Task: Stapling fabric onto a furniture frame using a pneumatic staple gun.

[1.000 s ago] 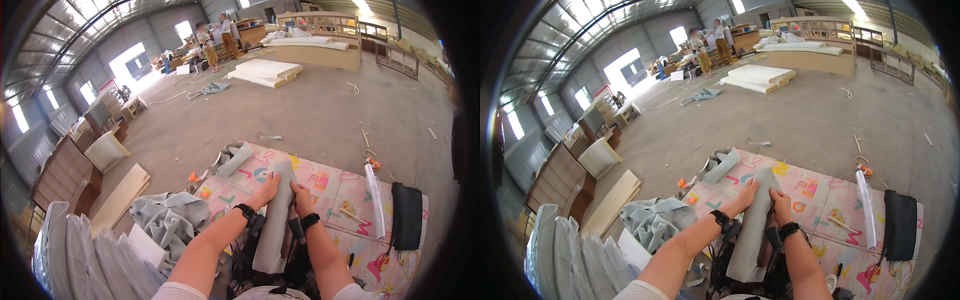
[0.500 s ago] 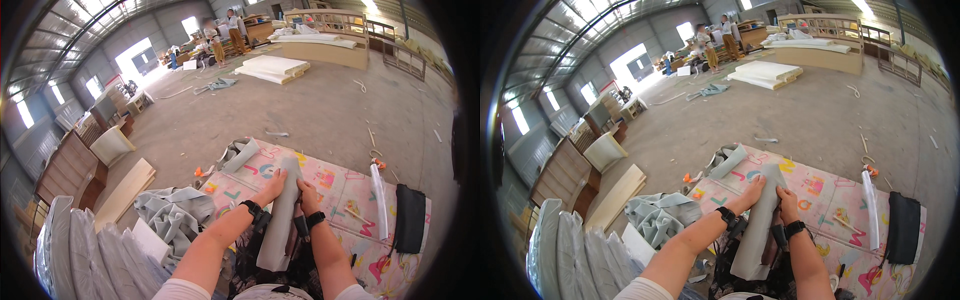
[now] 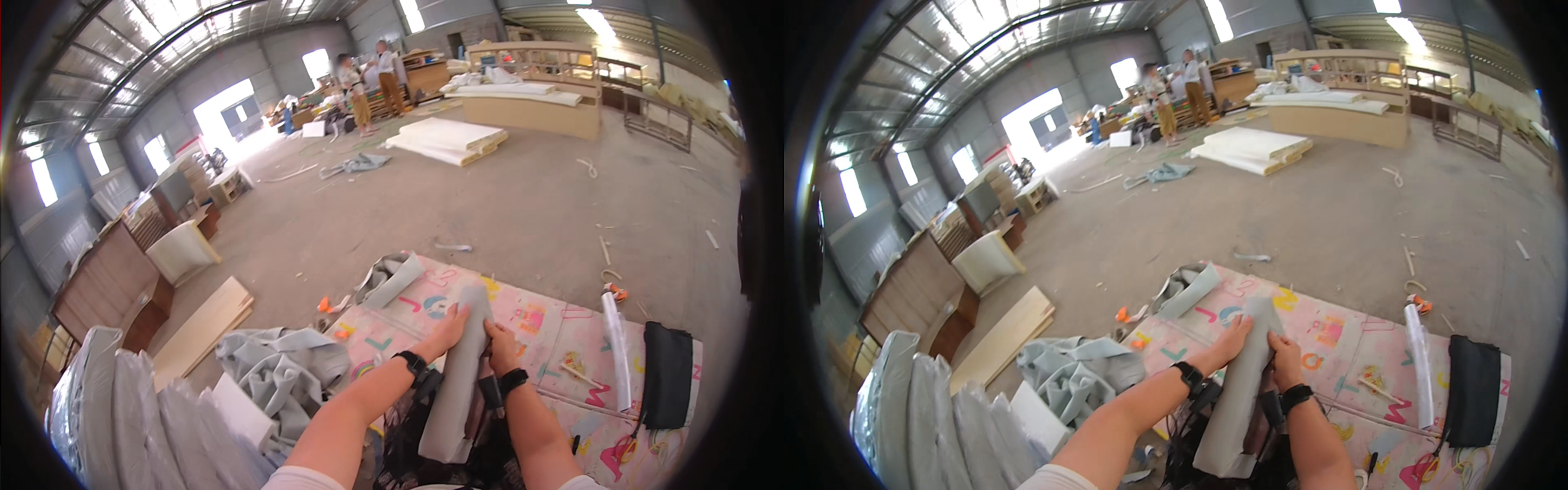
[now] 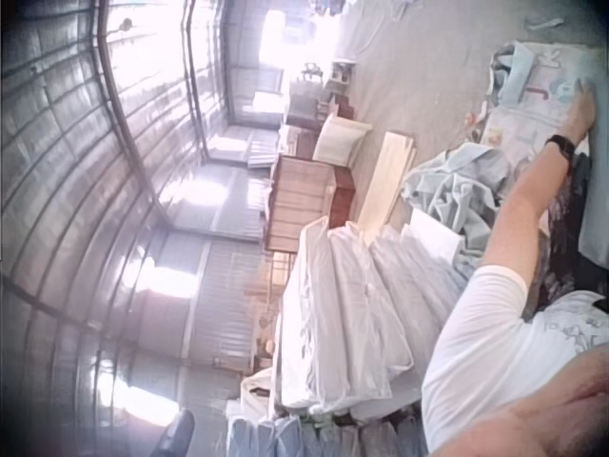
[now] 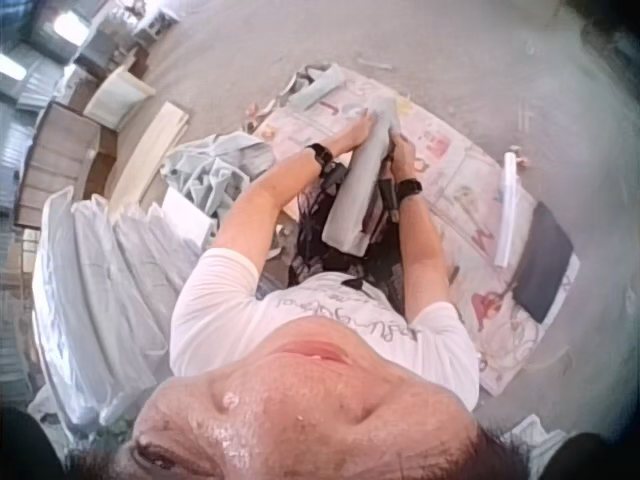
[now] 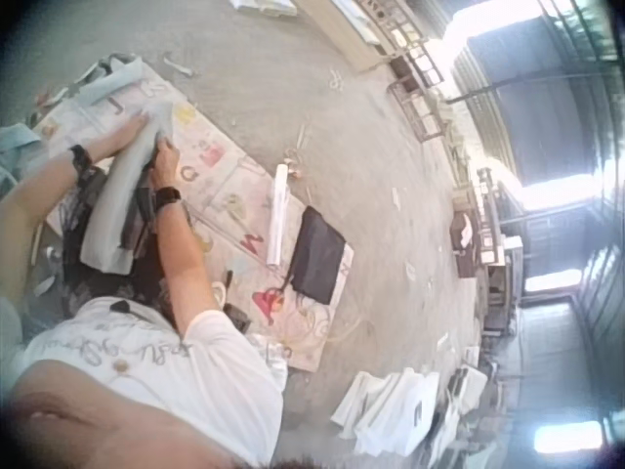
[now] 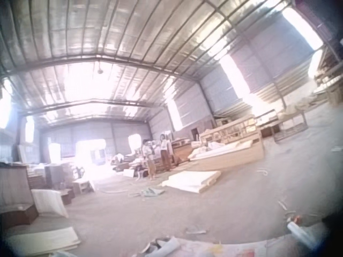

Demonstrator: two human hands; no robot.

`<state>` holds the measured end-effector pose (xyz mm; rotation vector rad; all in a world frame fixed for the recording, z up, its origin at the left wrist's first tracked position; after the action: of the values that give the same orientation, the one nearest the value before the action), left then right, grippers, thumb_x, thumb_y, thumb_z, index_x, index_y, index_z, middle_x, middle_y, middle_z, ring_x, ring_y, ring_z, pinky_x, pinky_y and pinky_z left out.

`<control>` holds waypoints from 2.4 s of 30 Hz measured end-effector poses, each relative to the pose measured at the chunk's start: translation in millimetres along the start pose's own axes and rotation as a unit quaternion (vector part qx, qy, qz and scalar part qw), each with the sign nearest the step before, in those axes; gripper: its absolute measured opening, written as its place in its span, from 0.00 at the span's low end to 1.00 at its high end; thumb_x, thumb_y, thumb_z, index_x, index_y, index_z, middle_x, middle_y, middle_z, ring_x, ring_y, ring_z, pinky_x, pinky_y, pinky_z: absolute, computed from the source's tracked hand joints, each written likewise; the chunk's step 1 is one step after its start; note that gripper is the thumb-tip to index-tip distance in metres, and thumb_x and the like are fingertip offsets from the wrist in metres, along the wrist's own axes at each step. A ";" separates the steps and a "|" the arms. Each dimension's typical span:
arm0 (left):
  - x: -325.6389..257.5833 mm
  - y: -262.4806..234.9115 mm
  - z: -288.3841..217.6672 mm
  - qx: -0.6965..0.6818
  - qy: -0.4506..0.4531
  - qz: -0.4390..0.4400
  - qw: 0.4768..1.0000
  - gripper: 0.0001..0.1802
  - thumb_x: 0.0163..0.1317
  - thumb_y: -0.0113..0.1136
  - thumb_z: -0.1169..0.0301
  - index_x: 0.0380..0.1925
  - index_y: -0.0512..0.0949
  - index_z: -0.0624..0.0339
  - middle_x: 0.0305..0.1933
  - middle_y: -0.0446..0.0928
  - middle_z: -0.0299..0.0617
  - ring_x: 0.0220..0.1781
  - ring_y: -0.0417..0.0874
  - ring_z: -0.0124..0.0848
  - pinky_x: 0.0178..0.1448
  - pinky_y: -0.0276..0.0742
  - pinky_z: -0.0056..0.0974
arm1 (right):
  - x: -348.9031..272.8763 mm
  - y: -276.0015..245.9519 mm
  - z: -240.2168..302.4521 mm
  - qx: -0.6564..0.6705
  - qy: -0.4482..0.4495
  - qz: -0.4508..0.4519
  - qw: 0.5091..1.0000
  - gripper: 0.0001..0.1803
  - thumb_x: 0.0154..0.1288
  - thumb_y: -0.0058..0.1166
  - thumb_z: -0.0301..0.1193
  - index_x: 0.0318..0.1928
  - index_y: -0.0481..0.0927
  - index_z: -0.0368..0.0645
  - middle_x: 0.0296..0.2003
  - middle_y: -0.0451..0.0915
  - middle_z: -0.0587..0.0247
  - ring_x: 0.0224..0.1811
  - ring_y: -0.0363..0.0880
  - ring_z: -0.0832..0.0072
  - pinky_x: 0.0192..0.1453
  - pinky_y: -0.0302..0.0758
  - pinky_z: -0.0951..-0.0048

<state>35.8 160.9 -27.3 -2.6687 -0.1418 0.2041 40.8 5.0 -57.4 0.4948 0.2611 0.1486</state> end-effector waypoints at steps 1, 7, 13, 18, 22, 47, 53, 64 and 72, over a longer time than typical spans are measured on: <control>5.9 -0.1 6.3 -0.007 -0.001 -0.015 1.000 0.44 0.70 0.35 0.42 0.71 0.49 0.69 0.72 0.55 0.63 0.75 0.56 0.51 0.75 0.51 0.42 | 6.1 1.9 -7.1 0.001 0.007 -0.003 1.000 0.12 0.66 0.57 0.40 0.33 0.79 0.44 0.17 0.72 0.74 0.10 0.62 0.82 0.13 0.57 0.79; -6.5 2.7 -18.9 -0.039 -0.008 0.006 0.999 0.44 0.70 0.36 0.43 0.71 0.48 0.71 0.72 0.55 0.64 0.75 0.55 0.51 0.75 0.51 0.41 | 7.1 -6.2 -4.5 0.016 0.002 -0.005 1.000 0.12 0.66 0.58 0.39 0.31 0.78 0.45 0.15 0.71 0.73 0.10 0.62 0.82 0.13 0.56 0.79; -10.3 5.8 -11.9 -0.034 -0.001 -0.012 0.999 0.44 0.71 0.36 0.43 0.70 0.49 0.73 0.70 0.57 0.68 0.73 0.58 0.54 0.74 0.53 0.44 | -3.3 -0.4 -2.5 0.015 0.007 0.010 1.000 0.12 0.66 0.58 0.38 0.31 0.78 0.44 0.18 0.74 0.71 0.11 0.65 0.81 0.14 0.59 0.78; -0.9 23.4 -16.5 0.100 -0.007 0.001 0.995 0.42 0.71 0.35 0.44 0.69 0.49 0.71 0.68 0.59 0.72 0.71 0.59 0.61 0.73 0.55 0.50 | 1.8 -17.3 -6.4 0.021 -0.050 -0.024 0.998 0.14 0.67 0.56 0.37 0.41 0.82 0.37 0.24 0.79 0.65 0.24 0.78 0.74 0.28 0.73 0.73; 57.6 -4.6 81.6 0.293 0.172 -0.029 0.940 0.42 0.71 0.36 0.45 0.71 0.45 0.70 0.65 0.61 0.74 0.68 0.62 0.66 0.71 0.57 0.54 | 14.0 9.6 -4.8 -0.387 -0.445 -0.010 0.808 0.18 0.65 0.54 0.40 0.33 0.82 0.35 0.25 0.81 0.58 0.27 0.75 0.78 0.33 0.73 0.70; -18.0 3.9 -47.0 0.270 0.040 -0.082 0.959 0.42 0.66 0.50 0.50 0.65 0.53 0.76 0.57 0.67 0.75 0.58 0.72 0.62 0.62 0.69 0.50 | 15.0 13.3 -7.2 0.046 0.019 0.005 0.999 0.16 0.61 0.63 0.41 0.24 0.78 0.43 0.15 0.70 0.72 0.11 0.63 0.83 0.14 0.59 0.79; -8.1 6.3 -9.0 0.513 0.235 -0.049 0.824 0.46 0.64 0.54 0.50 0.66 0.49 0.78 0.62 0.58 0.81 0.61 0.68 0.67 0.65 0.67 0.50 | 16.5 10.5 -10.9 -0.094 -0.222 0.029 0.970 0.16 0.61 0.60 0.40 0.28 0.80 0.39 0.17 0.72 0.72 0.19 0.63 0.83 0.22 0.60 0.74; -25.4 0.4 -40.2 0.290 0.024 -0.061 0.955 0.47 0.66 0.46 0.46 0.68 0.46 0.77 0.59 0.64 0.79 0.60 0.70 0.67 0.64 0.66 0.52 | -2.7 15.1 -5.9 0.016 0.010 -0.007 1.000 0.16 0.62 0.62 0.40 0.25 0.77 0.43 0.15 0.71 0.72 0.10 0.63 0.83 0.13 0.59 0.79; -27.5 19.6 -58.5 0.358 0.002 -0.058 0.932 0.43 0.66 0.46 0.50 0.69 0.47 0.73 0.57 0.66 0.76 0.56 0.73 0.66 0.59 0.71 0.54 | 2.3 5.5 -4.6 0.042 -0.017 -0.012 0.999 0.15 0.62 0.61 0.40 0.25 0.79 0.43 0.15 0.71 0.73 0.10 0.63 0.83 0.14 0.59 0.80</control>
<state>19.7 114.3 18.9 -1.9271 -0.1807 0.1697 41.3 12.4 -59.0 0.5760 0.2415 0.1058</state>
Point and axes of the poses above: each hand's wrist, its own x-axis towards the middle knuckle, its own y-axis out of the palm, z = x × y, the point moved 3 cm from there along x, towards the middle knuckle
